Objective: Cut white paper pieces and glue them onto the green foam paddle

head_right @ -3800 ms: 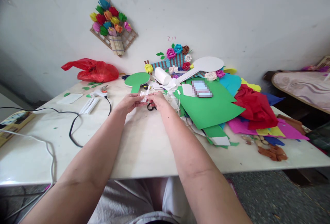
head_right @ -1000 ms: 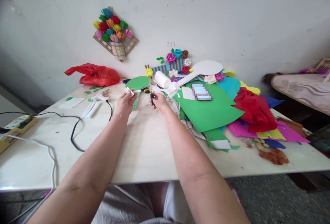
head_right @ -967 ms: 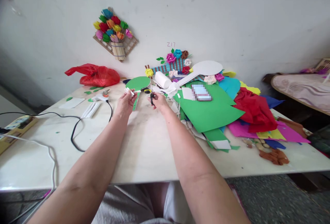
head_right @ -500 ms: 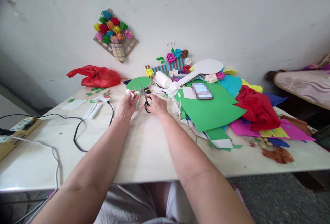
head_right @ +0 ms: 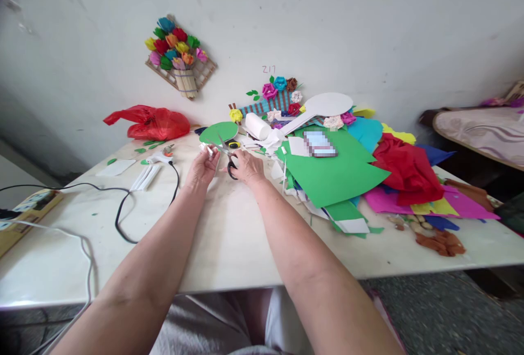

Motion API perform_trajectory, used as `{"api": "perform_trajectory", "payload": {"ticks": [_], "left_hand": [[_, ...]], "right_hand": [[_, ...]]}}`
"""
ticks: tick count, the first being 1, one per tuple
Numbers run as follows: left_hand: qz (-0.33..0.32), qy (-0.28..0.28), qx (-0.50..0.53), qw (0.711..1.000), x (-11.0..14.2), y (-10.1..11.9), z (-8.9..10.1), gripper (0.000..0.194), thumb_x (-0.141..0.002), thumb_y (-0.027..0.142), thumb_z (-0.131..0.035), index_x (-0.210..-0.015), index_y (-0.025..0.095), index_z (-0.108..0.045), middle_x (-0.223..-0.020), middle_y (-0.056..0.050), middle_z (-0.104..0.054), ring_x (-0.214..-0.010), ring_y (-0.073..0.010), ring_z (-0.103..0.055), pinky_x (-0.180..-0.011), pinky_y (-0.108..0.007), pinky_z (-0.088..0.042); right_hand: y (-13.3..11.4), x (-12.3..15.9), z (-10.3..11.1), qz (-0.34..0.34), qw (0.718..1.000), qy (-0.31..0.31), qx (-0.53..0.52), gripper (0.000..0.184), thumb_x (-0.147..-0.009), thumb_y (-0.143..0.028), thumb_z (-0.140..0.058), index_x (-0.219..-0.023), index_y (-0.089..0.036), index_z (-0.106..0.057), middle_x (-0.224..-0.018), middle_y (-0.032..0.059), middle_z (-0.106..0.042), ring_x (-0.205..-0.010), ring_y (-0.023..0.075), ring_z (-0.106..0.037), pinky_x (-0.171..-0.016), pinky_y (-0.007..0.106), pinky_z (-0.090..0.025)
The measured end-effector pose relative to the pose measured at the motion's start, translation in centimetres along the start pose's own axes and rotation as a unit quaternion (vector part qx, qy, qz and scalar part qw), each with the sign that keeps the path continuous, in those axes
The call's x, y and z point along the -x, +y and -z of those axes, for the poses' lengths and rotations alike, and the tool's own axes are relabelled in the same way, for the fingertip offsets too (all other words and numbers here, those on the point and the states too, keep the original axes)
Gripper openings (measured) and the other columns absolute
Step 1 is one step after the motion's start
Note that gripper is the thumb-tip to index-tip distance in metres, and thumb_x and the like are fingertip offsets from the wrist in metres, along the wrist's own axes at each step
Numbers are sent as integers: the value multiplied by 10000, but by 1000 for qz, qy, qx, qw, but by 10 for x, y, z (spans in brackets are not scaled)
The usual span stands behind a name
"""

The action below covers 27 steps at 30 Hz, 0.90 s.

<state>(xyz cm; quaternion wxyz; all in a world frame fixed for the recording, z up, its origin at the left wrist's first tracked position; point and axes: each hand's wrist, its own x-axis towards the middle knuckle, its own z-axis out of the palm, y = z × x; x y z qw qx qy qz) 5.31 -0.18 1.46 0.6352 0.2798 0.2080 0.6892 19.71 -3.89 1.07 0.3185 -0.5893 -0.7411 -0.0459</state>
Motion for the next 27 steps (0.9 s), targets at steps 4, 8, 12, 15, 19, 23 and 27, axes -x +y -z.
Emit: {"api": "perform_trajectory", "payload": {"ticks": [4,8,12,15,19,23,27], "left_hand": [[7,6,4,1000,1,1,-2,120,-825,99,-529,-738,141,-600,-768,-6,-639,-696,-65,-623,-830,-222,-497],[9,9,3,1000,2,1,-3,106,-820,110,-542,-735,142,-596,-772,-6,-635,-698,-65,-625,-839,-228,-498],[7,9,5,1000,2,1,-2,82,-811,118,-559,-737,139,-589,-761,-6,-630,-694,-66,-626,-843,-233,-503],[6,5,3,1000,2,0,-1,37,-787,128,-597,-754,142,-588,-780,-7,-632,-712,-69,-630,-855,-240,-502],[9,10,8,1000,2,0,-1,29,-791,122,-589,-766,137,-591,-783,-11,-637,-713,-73,-634,-855,-245,-505],[14,12,14,1000,3,1,-3,110,-823,91,-530,-740,129,-591,-772,-12,-639,-708,-69,-634,-847,-231,-505],[17,17,9,1000,2,1,-2,101,-818,92,-541,-741,136,-591,-784,-9,-639,-711,-68,-635,-856,-230,-500]], "right_hand": [[-2,1,2,-1,1000,3,1,437,-775,-477,-557,-1114,-201,-545,-1035,81,-629,-912,208,-589,-693,273,-386],[-3,1,3,-6,1000,-2,8,442,-780,-481,-552,-1123,-202,-546,-1036,82,-630,-903,211,-592,-680,271,-382],[-2,0,4,-5,1000,-6,18,443,-788,-488,-538,-1136,-214,-543,-1041,75,-631,-885,208,-596,-660,268,-376],[-2,0,4,-11,999,-15,28,440,-792,-480,-539,-1145,-218,-538,-1042,75,-631,-888,207,-596,-658,266,-374],[-2,0,4,-13,999,-12,29,434,-794,-476,-538,-1149,-226,-538,-1042,71,-634,-886,207,-597,-658,265,-371],[-2,-1,4,-11,999,-10,31,436,-795,-479,-534,-1158,-238,-543,-1028,65,-645,-873,211,-601,-647,261,-362],[-3,-1,4,-17,999,-20,42,436,-806,-464,-529,-1186,-251,-536,-1031,64,-650,-887,213,-603,-652,258,-358]]}}
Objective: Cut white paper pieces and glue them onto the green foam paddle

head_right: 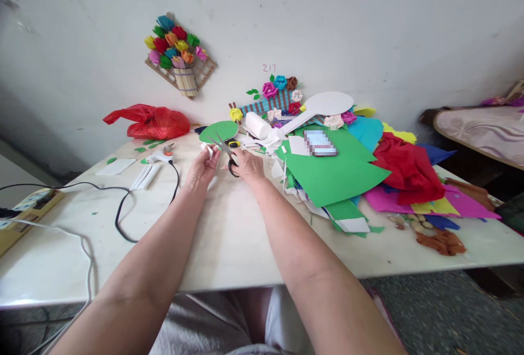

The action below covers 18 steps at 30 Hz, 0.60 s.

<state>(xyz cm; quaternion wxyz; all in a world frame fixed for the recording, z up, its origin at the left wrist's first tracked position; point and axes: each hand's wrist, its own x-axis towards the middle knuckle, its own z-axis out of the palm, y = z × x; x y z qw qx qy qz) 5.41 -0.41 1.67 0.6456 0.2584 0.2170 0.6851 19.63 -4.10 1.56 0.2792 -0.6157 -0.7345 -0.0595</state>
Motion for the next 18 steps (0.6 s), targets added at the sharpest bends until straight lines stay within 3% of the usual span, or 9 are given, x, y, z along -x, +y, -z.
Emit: {"api": "perform_trajectory", "payload": {"ticks": [7,13,18], "left_hand": [[-9,1,-10,1000,-4,-1,3,34,-790,121,-592,-767,146,-589,-782,-6,-638,-733,-79,-638,-865,-250,-502],[-21,-28,-55,998,-2,1,4,25,-779,138,-609,-757,126,-607,-767,-22,-643,-669,-76,-622,-779,-240,-526],[-42,-62,-97,992,-4,1,8,68,-737,159,-658,-779,117,-626,-819,-39,-654,-644,-71,-611,-734,-228,-522]], "right_hand": [[1,-3,-3,-12,1000,-3,3,389,-823,-455,-507,-1144,-245,-567,-968,65,-673,-884,221,-610,-693,271,-379],[4,-5,-1,-101,995,-1,12,400,-821,-497,-479,-1106,-236,-581,-952,77,-680,-884,239,-619,-707,313,-426],[11,-8,5,-154,984,-65,55,385,-744,-432,-582,-1015,-167,-648,-945,143,-669,-894,273,-624,-725,350,-460]]}}
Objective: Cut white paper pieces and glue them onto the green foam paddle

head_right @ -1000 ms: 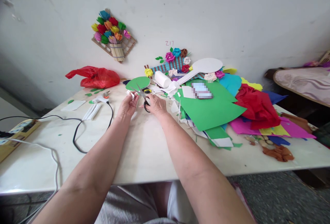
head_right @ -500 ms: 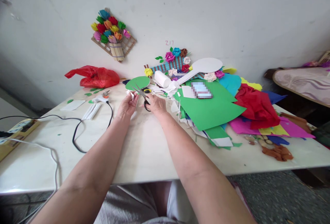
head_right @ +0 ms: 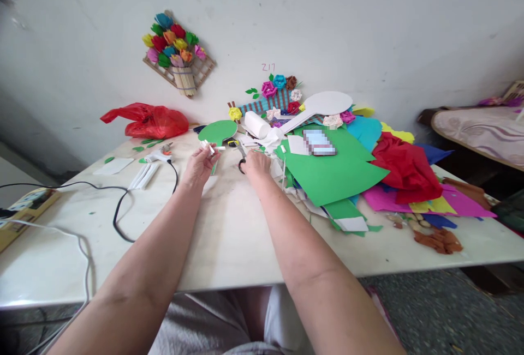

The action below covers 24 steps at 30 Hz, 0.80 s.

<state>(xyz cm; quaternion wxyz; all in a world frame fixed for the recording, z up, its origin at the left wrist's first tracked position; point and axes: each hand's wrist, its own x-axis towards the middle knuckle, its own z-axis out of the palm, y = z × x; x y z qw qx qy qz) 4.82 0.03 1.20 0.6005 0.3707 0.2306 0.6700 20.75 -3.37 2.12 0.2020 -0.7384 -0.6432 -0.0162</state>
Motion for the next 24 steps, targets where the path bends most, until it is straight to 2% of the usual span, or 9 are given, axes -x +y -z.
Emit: {"api": "perform_trajectory", "payload": {"ticks": [3,8,12,13,16,18,21,24], "left_hand": [[0,-29,-39,999,0,-1,0,112,-710,186,-683,-780,114,-634,-823,-49,-658,-621,-69,-599,-723,-236,-516],[14,-77,-107,991,3,-3,-2,205,-653,255,-724,-764,106,-636,-753,-39,-636,-608,-80,-578,-691,-253,-510],[29,-108,-155,982,5,-3,-2,261,-611,302,-744,-753,120,-622,-765,-25,-631,-667,-93,-577,-726,-277,-503],[32,-113,-167,979,6,-3,-2,272,-609,320,-743,-748,121,-618,-781,-28,-634,-683,-96,-578,-726,-274,-499],[36,-122,-214,968,6,-2,-2,295,-612,364,-729,-752,126,-626,-824,-39,-640,-678,-90,-559,-645,-220,-471],[33,-128,-250,959,6,-2,-2,283,-624,367,-718,-759,131,-639,-796,-32,-633,-634,-74,-524,-562,-178,-420],[24,-149,-278,949,6,-2,-4,235,-648,352,-701,-725,138,-643,-693,-7,-597,-576,-59,-475,-503,-159,-355],[32,-182,-288,940,7,-2,-6,219,-667,352,-687,-712,142,-643,-655,4,-583,-559,-57,-474,-499,-163,-342]], "right_hand": [[4,-4,3,-18,999,-36,17,344,-702,-364,-625,-969,-154,-679,-956,162,-661,-908,266,-624,-728,334,-472],[8,-7,9,-25,997,-76,16,479,-616,-383,-686,-1025,-136,-665,-1052,172,-632,-945,263,-609,-727,313,-476],[12,-9,18,1,987,-161,-9,340,-600,-329,-673,-900,-170,-697,-1002,113,-661,-891,236,-608,-682,275,-446],[13,-10,19,9,988,-155,-23,278,-621,-306,-649,-863,-181,-701,-980,92,-667,-872,224,-605,-666,264,-430],[12,-11,19,48,991,-71,-103,194,-724,-257,-524,-744,-168,-695,-827,51,-666,-764,173,-585,-602,233,-373],[11,-11,17,81,977,-58,-189,257,-769,-267,-473,-661,-136,-667,-662,27,-614,-634,130,-538,-544,218,-332],[7,-8,14,100,934,-118,-321,271,-764,-295,-507,-593,-115,-616,-488,-29,-482,-464,72,-403,-470,200,-275],[5,-5,13,86,895,-170,-403,218,-734,-243,-565,-558,-117,-586,-410,-69,-395,-382,40,-289,-415,189,-223]]}}
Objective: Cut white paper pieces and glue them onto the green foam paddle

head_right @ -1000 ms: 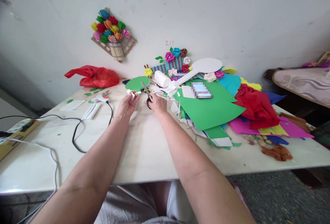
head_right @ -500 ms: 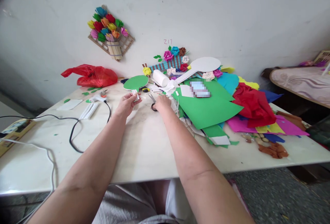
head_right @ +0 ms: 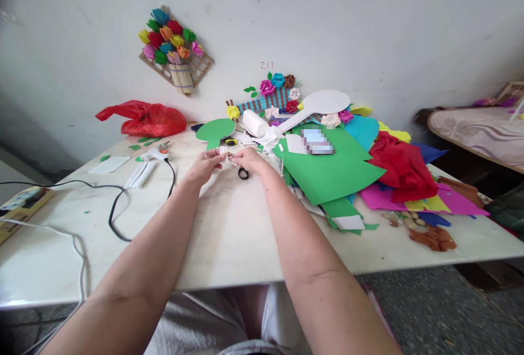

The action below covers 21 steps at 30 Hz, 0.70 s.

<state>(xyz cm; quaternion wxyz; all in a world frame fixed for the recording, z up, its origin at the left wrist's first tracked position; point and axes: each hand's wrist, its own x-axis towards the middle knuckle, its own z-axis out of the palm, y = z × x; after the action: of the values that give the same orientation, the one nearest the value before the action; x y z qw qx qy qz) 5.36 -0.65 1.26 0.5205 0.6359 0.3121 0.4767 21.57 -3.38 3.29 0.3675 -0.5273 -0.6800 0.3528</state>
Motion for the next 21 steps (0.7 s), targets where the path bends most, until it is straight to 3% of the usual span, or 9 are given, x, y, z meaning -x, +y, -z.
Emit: {"api": "perform_trajectory", "payload": {"ticks": [3,6,11,18,21], "left_hand": [[12,-18,-2,1000,1,0,-1,235,-668,359,-689,-758,145,-655,-695,-2,-612,-601,-70,-523,-536,-169,-375],[20,3,32,999,1,0,0,287,-643,362,-716,-845,165,-660,-795,-7,-645,-686,-93,-577,-619,-194,-438],[60,32,95,993,2,-2,1,287,-606,308,-755,-800,121,-656,-858,-58,-672,-747,-137,-636,-719,-246,-499],[116,34,121,985,3,1,1,122,-690,171,-678,-771,86,-641,-742,-80,-683,-652,-140,-654,-593,-211,-520],[125,24,123,984,3,0,1,95,-695,151,-670,-759,85,-645,-701,-74,-679,-619,-134,-647,-570,-205,-521]], "right_hand": [[0,1,-1,-34,997,-14,-61,175,-704,-137,-593,-532,-117,-569,-394,-65,-427,-348,35,-302,-369,184,-220],[3,0,-1,-76,987,8,-142,182,-702,-59,-579,-533,-121,-554,-415,-42,-493,-348,50,-388,-355,176,-303],[4,-3,1,-84,951,58,-292,98,-693,-83,-649,-620,-112,-591,-437,-36,-521,-384,57,-458,-376,158,-387],[-6,1,-6,-88,950,56,-293,111,-663,-46,-678,-626,-103,-590,-471,-17,-564,-357,52,-463,-345,155,-386],[-9,2,-9,-97,954,75,-273,136,-711,-61,-645,-607,-111,-573,-437,-27,-539,-341,51,-446,-316,150,-357]]}}
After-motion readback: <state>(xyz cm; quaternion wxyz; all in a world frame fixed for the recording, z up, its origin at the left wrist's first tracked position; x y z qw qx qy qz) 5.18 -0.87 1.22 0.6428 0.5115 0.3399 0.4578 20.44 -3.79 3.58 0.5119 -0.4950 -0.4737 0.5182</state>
